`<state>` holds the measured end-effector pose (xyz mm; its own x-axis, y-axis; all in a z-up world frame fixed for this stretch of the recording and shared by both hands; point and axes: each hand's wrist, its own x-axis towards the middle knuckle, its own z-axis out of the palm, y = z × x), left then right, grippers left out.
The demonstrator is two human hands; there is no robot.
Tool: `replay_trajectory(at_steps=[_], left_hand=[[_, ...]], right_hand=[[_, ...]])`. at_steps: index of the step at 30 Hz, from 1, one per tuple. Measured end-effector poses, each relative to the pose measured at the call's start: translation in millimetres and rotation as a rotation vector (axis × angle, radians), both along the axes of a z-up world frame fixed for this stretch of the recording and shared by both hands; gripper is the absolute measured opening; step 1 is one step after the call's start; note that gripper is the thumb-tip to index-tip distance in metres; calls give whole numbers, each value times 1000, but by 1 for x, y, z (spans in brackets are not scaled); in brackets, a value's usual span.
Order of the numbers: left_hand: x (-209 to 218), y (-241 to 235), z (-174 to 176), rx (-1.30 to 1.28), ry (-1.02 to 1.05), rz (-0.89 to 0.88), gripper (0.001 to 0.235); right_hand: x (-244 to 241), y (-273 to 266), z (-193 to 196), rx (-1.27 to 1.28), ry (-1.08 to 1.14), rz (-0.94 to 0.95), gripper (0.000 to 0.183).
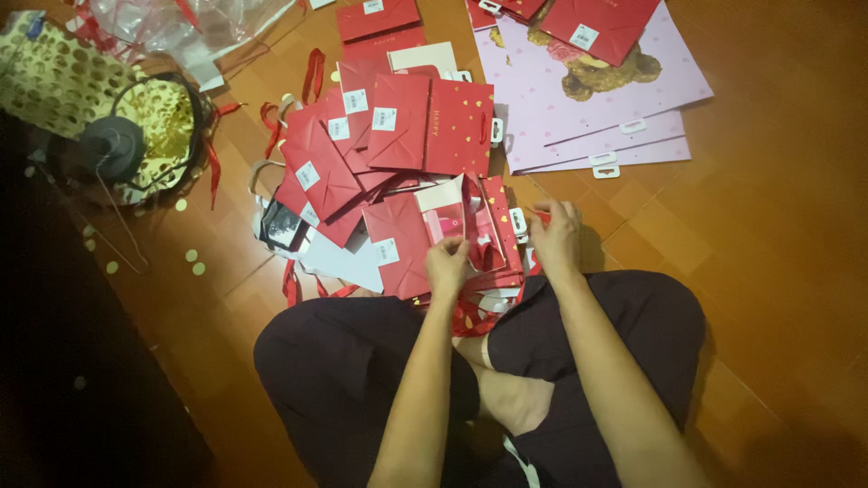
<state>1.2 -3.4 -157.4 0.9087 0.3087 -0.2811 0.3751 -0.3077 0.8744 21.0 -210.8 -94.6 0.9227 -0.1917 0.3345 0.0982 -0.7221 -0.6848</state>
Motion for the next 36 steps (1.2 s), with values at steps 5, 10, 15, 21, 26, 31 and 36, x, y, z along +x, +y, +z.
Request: replay_trajectory(at_steps=[5,10,15,21,26,31,36], left_hand=[[5,4,0,-149,-56,25,26],[10,6,-5,-223,-21,49,31],[9,3,-7,-100,-57,28,28],[8,5,-5,-98,-40,74,27],[2,5,0,-78,-25,62,26],[-9,0,6,-12,15,-37,22],[-16,-12,3,-74,12,-67,21]], right_hand=[[-18,21,18,4,209,187,15],[-61,52,29,-211,535,446,14],[-75,71,-4,-692,274,599,22],[-79,83,-29,-929,199,564,11],[-81,77,-18,-757,243,598,11],[-73,58,17,183,586,545,15],[-49,44,25,289,511,204,15]])
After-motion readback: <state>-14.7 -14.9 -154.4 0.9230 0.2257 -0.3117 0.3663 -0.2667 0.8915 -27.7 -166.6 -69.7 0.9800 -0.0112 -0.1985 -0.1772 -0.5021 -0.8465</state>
